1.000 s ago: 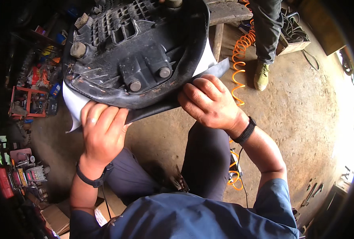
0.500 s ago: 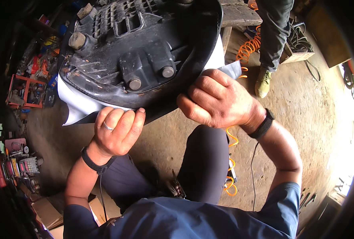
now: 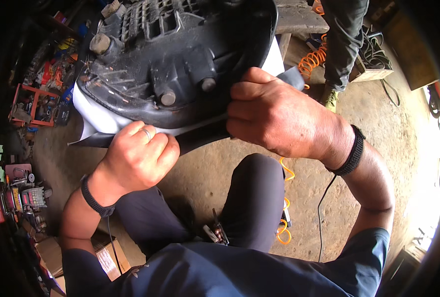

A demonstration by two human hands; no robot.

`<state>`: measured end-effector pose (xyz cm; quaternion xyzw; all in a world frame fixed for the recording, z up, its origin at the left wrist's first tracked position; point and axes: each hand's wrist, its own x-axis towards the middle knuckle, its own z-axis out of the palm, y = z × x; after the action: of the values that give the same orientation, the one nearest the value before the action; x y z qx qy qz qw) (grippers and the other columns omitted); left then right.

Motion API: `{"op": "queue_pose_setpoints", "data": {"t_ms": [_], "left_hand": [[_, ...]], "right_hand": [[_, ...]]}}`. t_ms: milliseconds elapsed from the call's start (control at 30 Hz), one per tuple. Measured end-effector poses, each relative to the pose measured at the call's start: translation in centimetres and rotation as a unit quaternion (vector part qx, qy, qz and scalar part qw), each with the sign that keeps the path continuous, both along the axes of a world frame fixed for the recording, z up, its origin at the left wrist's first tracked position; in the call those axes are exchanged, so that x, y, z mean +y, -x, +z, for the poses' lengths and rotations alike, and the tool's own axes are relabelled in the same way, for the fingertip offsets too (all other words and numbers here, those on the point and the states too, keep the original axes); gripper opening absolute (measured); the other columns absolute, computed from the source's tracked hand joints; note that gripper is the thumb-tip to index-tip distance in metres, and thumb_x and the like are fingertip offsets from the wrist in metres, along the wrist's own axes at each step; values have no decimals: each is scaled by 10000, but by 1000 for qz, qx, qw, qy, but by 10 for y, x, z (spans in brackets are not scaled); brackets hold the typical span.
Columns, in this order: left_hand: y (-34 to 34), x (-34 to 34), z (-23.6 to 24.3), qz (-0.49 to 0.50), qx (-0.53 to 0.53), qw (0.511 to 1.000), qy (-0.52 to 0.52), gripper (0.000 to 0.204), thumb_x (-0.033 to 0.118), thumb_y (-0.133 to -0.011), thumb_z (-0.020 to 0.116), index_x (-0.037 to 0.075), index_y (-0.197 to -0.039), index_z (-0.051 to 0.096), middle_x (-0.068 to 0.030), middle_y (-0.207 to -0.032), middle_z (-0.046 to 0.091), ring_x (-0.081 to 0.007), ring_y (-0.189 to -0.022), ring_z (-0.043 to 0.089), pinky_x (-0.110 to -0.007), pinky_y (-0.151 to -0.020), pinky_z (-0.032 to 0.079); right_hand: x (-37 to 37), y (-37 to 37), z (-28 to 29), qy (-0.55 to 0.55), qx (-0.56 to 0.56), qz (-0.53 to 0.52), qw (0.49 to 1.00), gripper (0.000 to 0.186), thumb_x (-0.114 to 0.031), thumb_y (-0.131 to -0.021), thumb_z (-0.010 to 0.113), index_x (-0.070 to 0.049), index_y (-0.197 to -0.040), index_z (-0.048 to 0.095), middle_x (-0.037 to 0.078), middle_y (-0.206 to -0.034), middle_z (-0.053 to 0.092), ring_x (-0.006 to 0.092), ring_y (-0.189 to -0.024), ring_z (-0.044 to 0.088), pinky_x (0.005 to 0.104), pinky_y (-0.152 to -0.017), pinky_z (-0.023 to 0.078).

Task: Recovering and stapling a motorcycle seat cover onto the seat base.

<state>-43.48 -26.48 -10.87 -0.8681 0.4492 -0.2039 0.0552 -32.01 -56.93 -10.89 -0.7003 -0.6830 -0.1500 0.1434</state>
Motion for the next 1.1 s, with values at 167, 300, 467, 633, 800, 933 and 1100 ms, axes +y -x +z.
{"op": "queue_pose_setpoints", "data": {"t_ms": [167, 300, 467, 633, 800, 933, 1100], "left_hand": [[8, -5, 20, -34, 209, 967, 140, 246, 157, -789, 865, 72, -768, 635, -46, -645, 532, -241, -603, 613, -397, -542, 485], [7, -3, 26, -5, 228, 963, 141, 322, 199, -823, 909, 97, -763, 609, -46, -666, 575, -258, -610, 630, -413, -562, 500], [19, -8, 11, 61, 87, 989, 102, 221, 209, -871, 863, 61, -956, 723, -51, -785, 607, -242, -728, 634, -417, -668, 521], [33, -15, -17, 14, -148, 978, 147, 236, 129, -927, 812, 62, -1145, 750, -84, -1104, 661, -273, -1070, 617, -441, -880, 563], [26, -7, -34, 1, -136, 986, 99, 220, 103, -890, 779, 68, -1107, 789, -61, -1077, 691, -253, -1071, 601, -405, -866, 543], [15, 0, -30, -13, -102, 986, 131, 260, 90, -857, 836, -15, -1089, 785, -98, -992, 696, -274, -971, 649, -421, -806, 570], [12, 3, -35, -12, -44, 982, 184, 257, 94, -862, 876, -37, -1039, 744, -112, -952, 665, -286, -879, 673, -442, -769, 591]], "right_hand": [[-15, 10, 21, 16, 100, 49, 994, 222, -172, -814, 824, -111, -815, 610, 52, -837, 579, 282, -942, 617, 426, -908, 476], [-9, 4, 21, 14, 151, 76, 986, 251, -168, -893, 833, -91, -814, 607, 77, -823, 575, 317, -903, 609, 455, -906, 474], [-4, 8, 22, 29, 143, 38, 989, 207, -173, -889, 833, -90, -852, 647, 66, -837, 599, 313, -925, 624, 447, -909, 482], [3, 11, 19, 15, 97, 19, 995, 190, -172, -888, 835, -98, -864, 662, 55, -835, 590, 299, -927, 626, 445, -906, 489], [5, 6, 17, 39, 108, 3, 993, 205, -167, -871, 849, -99, -863, 655, 39, -834, 583, 278, -921, 623, 429, -913, 496], [6, 7, 15, 38, 90, -9, 995, 216, -175, -858, 855, -103, -860, 651, 33, -837, 589, 275, -935, 631, 416, -904, 502], [1, 13, 10, 15, 11, -53, 998, 203, -192, -843, 838, -110, -1011, 758, 31, -1013, 687, 261, -1054, 672, 431, -924, 531]]}}
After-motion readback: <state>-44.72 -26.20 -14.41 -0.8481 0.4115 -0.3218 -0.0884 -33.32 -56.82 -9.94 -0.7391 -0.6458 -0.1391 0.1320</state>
